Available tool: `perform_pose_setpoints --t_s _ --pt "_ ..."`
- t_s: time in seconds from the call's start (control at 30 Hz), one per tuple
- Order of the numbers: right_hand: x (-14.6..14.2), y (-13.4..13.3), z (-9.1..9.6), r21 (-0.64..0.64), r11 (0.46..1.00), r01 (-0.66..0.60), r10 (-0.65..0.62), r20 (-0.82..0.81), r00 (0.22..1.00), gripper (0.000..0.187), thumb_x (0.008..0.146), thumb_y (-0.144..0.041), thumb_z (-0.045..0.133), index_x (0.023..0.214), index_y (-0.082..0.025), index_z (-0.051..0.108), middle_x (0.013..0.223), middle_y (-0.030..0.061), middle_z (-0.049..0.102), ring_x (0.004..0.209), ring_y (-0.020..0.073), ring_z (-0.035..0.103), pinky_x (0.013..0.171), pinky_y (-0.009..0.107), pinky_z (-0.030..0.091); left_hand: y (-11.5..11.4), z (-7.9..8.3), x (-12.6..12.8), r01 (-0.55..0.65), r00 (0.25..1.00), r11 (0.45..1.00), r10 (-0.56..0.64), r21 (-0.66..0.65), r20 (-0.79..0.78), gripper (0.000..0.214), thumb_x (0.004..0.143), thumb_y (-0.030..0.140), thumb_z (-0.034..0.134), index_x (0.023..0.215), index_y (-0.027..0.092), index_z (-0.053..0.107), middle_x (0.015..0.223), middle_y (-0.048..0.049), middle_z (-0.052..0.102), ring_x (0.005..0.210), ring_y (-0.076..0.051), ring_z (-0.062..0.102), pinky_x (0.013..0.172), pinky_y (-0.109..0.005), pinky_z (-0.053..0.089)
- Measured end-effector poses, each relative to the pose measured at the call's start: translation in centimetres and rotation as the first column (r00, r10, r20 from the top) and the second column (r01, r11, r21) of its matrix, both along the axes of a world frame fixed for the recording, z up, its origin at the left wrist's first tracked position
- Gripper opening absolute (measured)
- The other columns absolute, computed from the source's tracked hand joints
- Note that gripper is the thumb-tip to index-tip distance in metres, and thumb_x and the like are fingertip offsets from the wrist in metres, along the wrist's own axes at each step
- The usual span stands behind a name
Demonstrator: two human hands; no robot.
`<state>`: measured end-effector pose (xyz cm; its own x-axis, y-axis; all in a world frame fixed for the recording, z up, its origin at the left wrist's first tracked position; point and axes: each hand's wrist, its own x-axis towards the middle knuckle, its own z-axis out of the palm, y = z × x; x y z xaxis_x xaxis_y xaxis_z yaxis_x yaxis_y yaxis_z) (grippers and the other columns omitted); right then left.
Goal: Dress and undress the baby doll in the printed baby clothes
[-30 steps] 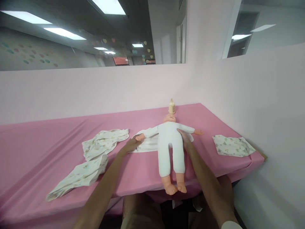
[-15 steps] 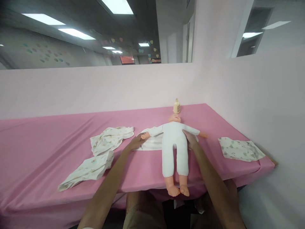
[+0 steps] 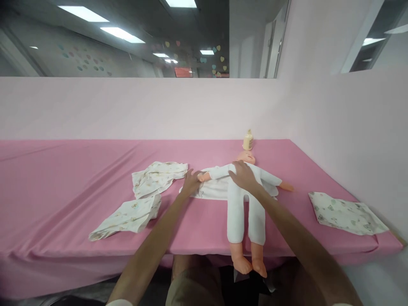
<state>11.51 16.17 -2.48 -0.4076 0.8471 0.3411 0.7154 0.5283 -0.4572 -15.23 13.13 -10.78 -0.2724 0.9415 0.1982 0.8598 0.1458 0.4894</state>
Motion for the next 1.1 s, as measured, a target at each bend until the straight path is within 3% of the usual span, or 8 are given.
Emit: perform_pose_setpoints --t_s 0.1,0.17,0.27,0.37,0.53,0.77,0.9,1.1 --pt "-4.4 0.3 0.4 -0.012 0.993 -0.117 0.118 0.158 0.980 0.043 0.090 -0.030 0.047 0.129 -0.014 0.053 0.130 0.0137 0.055 0.119 0.0258 0.049 0.100 0.038 0.036 0.4 -0.4 0.4 -0.117 0.993 0.993 0.117 -0.014 -0.033 0.053 0.083 0.025 0.050 0.134 0.013 0.047 0.136 -0.0188 0.048 0.130 -0.035 0.039 0.108 -0.047 0.032" --pt "-6.5 0.6 -0.1 -0.019 0.984 -0.175 0.174 0.259 0.950 0.044 0.089 -0.028 0.048 0.130 -0.012 0.052 0.131 0.0156 0.054 0.117 0.0276 0.050 0.100 0.039 0.036 0.8 -0.5 0.6 -0.171 0.985 0.985 0.170 -0.018 -0.010 0.048 0.083 0.025 0.049 0.129 0.012 0.051 0.127 -0.0208 0.054 0.124 -0.037 0.043 0.104 -0.051 0.032" --pt "-8.8 1.2 -1.6 -0.015 0.953 -0.304 0.287 0.378 0.880 0.046 0.086 -0.024 0.053 0.130 -0.011 0.052 0.130 0.0156 0.055 0.119 0.0282 0.049 0.099 0.038 0.035 1.3 -0.4 0.5 -0.221 0.974 0.975 0.221 -0.011 0.055 0.030 0.081 0.021 0.050 0.108 0.014 0.059 0.114 -0.0198 0.060 0.120 -0.038 0.047 0.102 -0.053 0.030" --pt "-10.2 2.0 -3.1 0.029 0.919 -0.394 0.336 0.467 0.818 0.043 0.086 -0.026 0.057 0.128 -0.015 0.054 0.127 0.0131 0.059 0.120 0.0264 0.049 0.099 0.036 0.035 1.8 -0.1 -0.2 -0.198 0.967 0.980 0.197 -0.007 0.164 0.010 0.082 0.023 0.050 0.086 0.017 0.057 0.095 -0.0136 0.064 0.105 -0.032 0.055 0.094 -0.046 0.037" --pt "-10.9 3.4 -4.2 0.087 0.940 -0.329 0.211 0.607 0.766 0.030 0.094 -0.031 0.047 0.116 -0.017 0.063 0.115 0.0134 0.064 0.108 0.0273 0.056 0.091 0.039 0.036 1.8 1.2 -1.1 -0.159 0.895 0.986 0.122 0.050 0.429 0.013 0.085 0.029 0.046 0.076 0.020 0.046 0.081 -0.0019 0.058 0.079 -0.017 0.054 0.070 -0.027 0.041" --pt "-9.8 3.8 -3.4 0.061 0.930 -0.363 0.240 0.646 0.724 0.040 0.087 -0.041 0.059 0.123 -0.024 0.059 0.114 0.0101 0.064 0.106 0.0285 0.054 0.088 0.038 0.034 1.3 2.5 0.0 -0.118 0.736 0.986 0.010 0.114 0.677 0.014 0.076 0.025 0.053 0.069 0.019 0.043 0.070 0.0026 0.045 0.064 -0.012 0.042 0.059 -0.024 0.032" --pt "-9.4 4.2 -3.1 0.082 0.937 -0.339 0.228 0.592 0.773 0.039 0.091 -0.041 0.054 0.126 -0.025 0.058 0.116 0.0092 0.064 0.107 0.0273 0.053 0.088 0.037 0.034 0.6 3.3 -0.2 -0.088 0.593 0.986 -0.060 0.139 0.803 0.020 0.067 0.022 0.058 0.071 0.021 0.038 0.061 0.0066 0.036 0.054 -0.009 0.037 0.052 -0.022 0.029" --pt "-9.4 4.2 -2.5 0.095 0.968 -0.233 0.160 0.484 0.860 0.042 0.094 -0.047 0.046 0.127 -0.024 0.057 0.118 0.0091 0.064 0.109 0.0266 0.054 0.090 0.038 0.036 -0.5 5.1 -0.2 -0.094 0.404 0.961 -0.201 0.259 0.893 0.033 0.064 0.033 0.065 0.079 0.022 0.038 0.059 0.0088 0.039 0.049 -0.007 0.039 0.049 -0.019 0.032"
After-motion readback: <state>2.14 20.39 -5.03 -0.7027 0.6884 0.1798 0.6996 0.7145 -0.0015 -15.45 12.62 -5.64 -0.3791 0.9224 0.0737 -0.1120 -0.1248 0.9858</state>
